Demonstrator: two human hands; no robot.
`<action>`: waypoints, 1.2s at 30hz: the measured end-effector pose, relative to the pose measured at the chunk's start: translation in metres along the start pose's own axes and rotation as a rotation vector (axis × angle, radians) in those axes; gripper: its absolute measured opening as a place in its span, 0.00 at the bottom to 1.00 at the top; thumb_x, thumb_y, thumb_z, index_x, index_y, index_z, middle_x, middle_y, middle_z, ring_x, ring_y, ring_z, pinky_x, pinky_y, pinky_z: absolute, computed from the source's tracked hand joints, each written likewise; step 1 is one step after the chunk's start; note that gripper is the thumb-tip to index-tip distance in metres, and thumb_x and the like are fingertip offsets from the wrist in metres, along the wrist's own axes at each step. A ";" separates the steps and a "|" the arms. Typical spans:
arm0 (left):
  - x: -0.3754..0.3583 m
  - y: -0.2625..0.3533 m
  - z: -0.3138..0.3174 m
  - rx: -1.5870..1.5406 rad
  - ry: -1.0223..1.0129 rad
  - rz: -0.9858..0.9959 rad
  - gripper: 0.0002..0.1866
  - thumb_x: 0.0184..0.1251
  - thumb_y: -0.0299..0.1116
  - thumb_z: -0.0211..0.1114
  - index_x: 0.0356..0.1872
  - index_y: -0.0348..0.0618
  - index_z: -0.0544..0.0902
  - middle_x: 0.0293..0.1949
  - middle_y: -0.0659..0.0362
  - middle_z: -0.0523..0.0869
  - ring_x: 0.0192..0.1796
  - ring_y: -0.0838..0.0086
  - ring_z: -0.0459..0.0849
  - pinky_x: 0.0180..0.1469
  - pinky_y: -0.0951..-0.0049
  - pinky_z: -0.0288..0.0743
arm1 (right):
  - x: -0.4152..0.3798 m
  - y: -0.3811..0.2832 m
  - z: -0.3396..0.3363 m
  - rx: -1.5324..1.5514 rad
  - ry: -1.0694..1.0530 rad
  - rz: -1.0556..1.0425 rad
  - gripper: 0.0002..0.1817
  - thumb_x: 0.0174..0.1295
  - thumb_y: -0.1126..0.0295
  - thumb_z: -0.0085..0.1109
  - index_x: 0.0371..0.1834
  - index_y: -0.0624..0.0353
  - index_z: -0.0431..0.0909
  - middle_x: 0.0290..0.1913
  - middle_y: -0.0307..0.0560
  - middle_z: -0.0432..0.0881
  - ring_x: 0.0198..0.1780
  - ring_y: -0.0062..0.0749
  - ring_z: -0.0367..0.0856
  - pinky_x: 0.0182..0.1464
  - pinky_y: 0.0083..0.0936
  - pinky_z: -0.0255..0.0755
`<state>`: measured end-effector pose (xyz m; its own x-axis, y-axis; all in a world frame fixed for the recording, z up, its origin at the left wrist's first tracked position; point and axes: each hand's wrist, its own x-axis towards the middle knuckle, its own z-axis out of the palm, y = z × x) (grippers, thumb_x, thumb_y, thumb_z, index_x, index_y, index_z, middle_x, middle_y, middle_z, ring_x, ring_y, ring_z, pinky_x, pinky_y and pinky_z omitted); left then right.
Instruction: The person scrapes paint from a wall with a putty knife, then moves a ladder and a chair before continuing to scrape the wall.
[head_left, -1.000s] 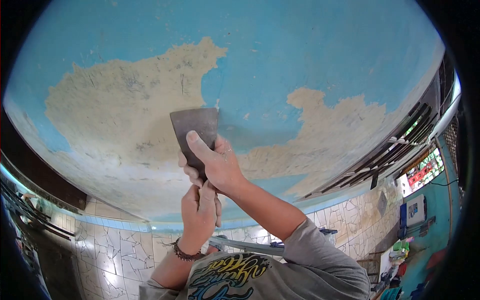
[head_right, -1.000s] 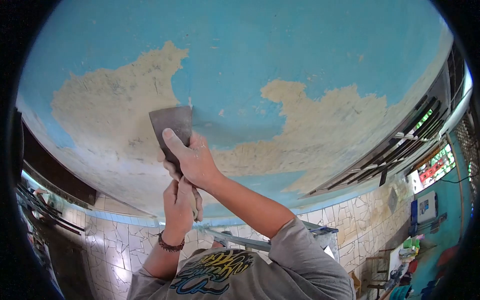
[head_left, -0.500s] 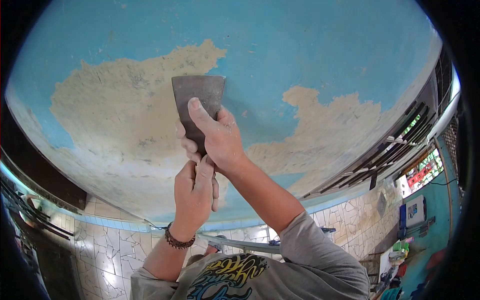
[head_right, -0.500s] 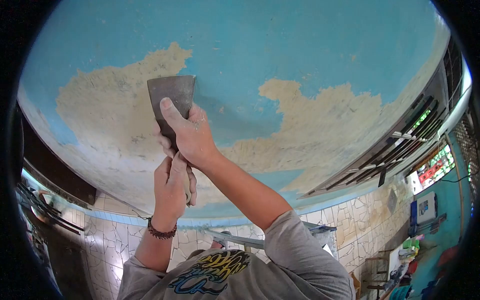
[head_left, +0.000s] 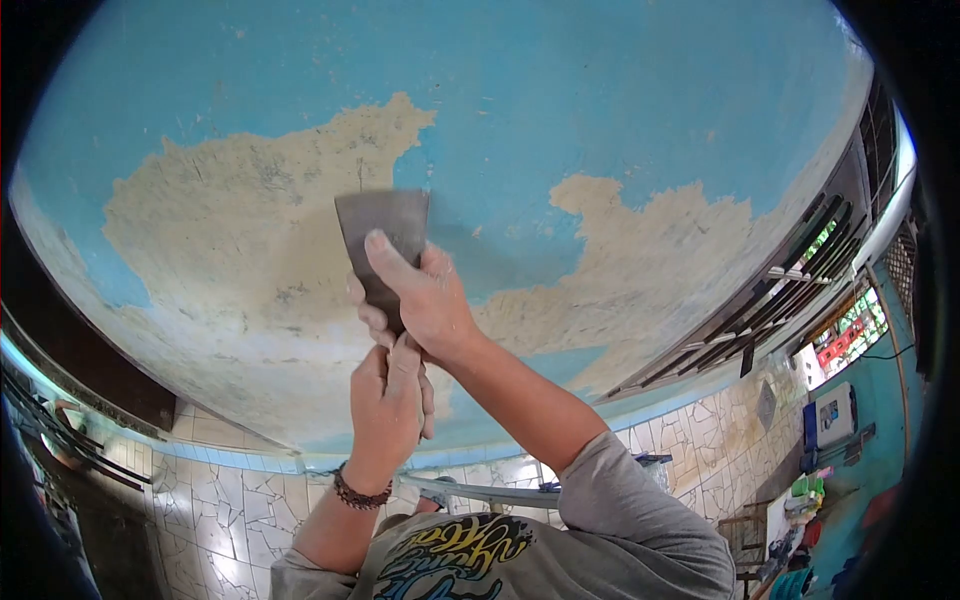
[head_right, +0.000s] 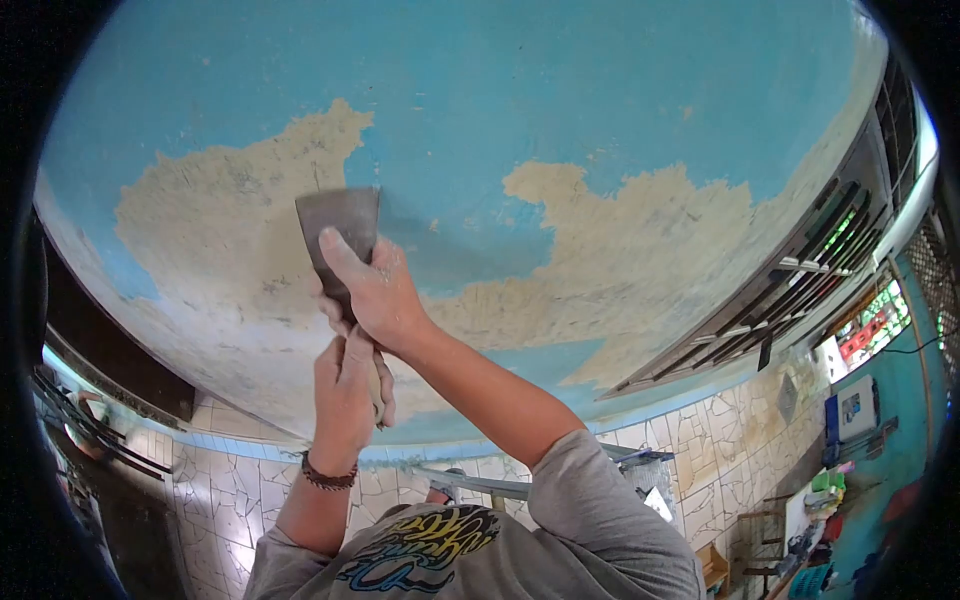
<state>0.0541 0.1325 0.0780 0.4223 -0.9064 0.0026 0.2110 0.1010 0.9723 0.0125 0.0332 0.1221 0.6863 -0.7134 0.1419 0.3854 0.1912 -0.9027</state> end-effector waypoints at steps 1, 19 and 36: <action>0.002 0.011 0.002 0.009 0.013 0.012 0.22 0.76 0.46 0.52 0.30 0.34 0.72 0.13 0.60 0.71 0.09 0.79 0.66 0.11 0.77 0.57 | 0.004 -0.007 0.003 -0.005 0.002 -0.019 0.16 0.69 0.53 0.55 0.40 0.56 0.72 0.26 0.40 0.76 0.18 0.20 0.70 0.16 0.20 0.62; 0.010 0.015 0.008 0.049 -0.057 0.025 0.22 0.77 0.49 0.49 0.33 0.37 0.72 0.13 0.59 0.72 0.08 0.77 0.68 0.10 0.77 0.59 | 0.002 -0.018 0.001 -0.097 0.026 -0.062 0.18 0.69 0.53 0.54 0.36 0.59 0.73 0.24 0.41 0.77 0.18 0.21 0.71 0.16 0.21 0.64; -0.005 -0.148 -0.057 0.923 -0.748 -0.098 0.20 0.71 0.47 0.58 0.47 0.37 0.76 0.37 0.48 0.86 0.40 0.52 0.85 0.46 0.59 0.77 | -0.174 0.109 -0.143 -0.616 0.421 0.434 0.23 0.73 0.54 0.45 0.43 0.65 0.79 0.23 0.41 0.78 0.23 0.24 0.75 0.26 0.23 0.70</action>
<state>0.0710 0.1451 -0.0789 -0.2432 -0.9391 -0.2430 -0.6295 -0.0378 0.7761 -0.1529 0.0818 -0.0587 0.3623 -0.8757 -0.3192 -0.3451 0.1920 -0.9187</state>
